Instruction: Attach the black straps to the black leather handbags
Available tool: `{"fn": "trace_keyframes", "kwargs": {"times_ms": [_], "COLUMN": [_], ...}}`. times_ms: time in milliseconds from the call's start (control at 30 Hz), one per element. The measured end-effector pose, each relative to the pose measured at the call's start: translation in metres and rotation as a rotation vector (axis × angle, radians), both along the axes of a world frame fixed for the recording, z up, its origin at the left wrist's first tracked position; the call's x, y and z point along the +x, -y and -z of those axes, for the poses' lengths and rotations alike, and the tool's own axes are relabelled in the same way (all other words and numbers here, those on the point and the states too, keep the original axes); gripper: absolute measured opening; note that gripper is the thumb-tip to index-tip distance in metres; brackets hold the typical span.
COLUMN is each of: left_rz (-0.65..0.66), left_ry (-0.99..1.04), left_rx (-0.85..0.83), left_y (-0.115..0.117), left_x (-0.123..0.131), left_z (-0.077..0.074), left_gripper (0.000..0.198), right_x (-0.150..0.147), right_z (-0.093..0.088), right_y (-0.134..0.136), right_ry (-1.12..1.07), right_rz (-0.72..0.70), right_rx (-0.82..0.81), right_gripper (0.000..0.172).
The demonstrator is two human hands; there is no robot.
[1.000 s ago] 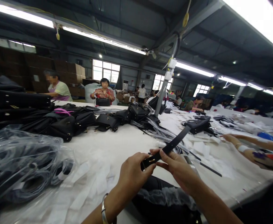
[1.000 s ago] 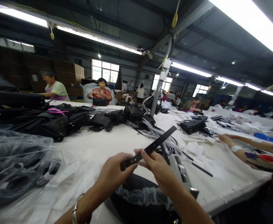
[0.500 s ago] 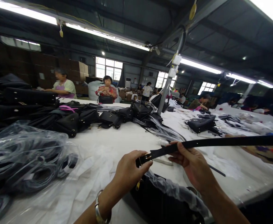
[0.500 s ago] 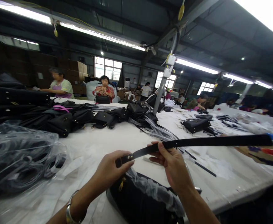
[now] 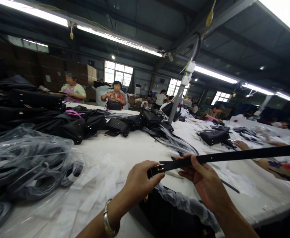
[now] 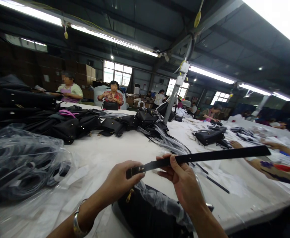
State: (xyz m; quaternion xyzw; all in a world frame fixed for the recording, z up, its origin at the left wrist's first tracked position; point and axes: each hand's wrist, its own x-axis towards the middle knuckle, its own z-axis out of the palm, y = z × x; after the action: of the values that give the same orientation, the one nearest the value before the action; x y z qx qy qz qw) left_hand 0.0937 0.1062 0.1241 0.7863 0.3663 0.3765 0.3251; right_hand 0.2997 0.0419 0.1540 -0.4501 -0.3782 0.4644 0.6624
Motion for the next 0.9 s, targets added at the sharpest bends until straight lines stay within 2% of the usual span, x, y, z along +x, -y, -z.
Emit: {"fn": "trace_keyframes", "kwargs": {"times_ms": [100, 267, 533, 767, 900], "left_rz": [-0.002, -0.010, 0.158, 0.114, 0.097], "left_ry": [-0.015, -0.023, 0.181, 0.222, 0.188], "left_rx": [0.013, 0.018, -0.113, -0.166, -0.160], "left_y": [0.000, 0.000, -0.003, -0.002, -0.001], "left_x": [0.003, 0.008, 0.003, 0.005, 0.003], "left_z": [0.000, 0.002, 0.002, -0.001, 0.000], "left_gripper": [0.022, 0.019, 0.025, 0.028, 0.032], "right_x": [-0.004, -0.010, -0.007, -0.008, -0.012], "right_z": [0.004, 0.012, 0.016, 0.019, 0.016], "right_y": [0.000, -0.004, -0.004, -0.001, 0.005], "right_ry": [0.025, 0.188, 0.204, 0.310, 0.540], "right_rz": [-0.067, -0.159, -0.130, -0.100, -0.021], "right_rx": [-0.001, -0.073, -0.078, -0.060, -0.053], "right_gripper": [0.026, 0.037, 0.038, 0.035, 0.036]}}
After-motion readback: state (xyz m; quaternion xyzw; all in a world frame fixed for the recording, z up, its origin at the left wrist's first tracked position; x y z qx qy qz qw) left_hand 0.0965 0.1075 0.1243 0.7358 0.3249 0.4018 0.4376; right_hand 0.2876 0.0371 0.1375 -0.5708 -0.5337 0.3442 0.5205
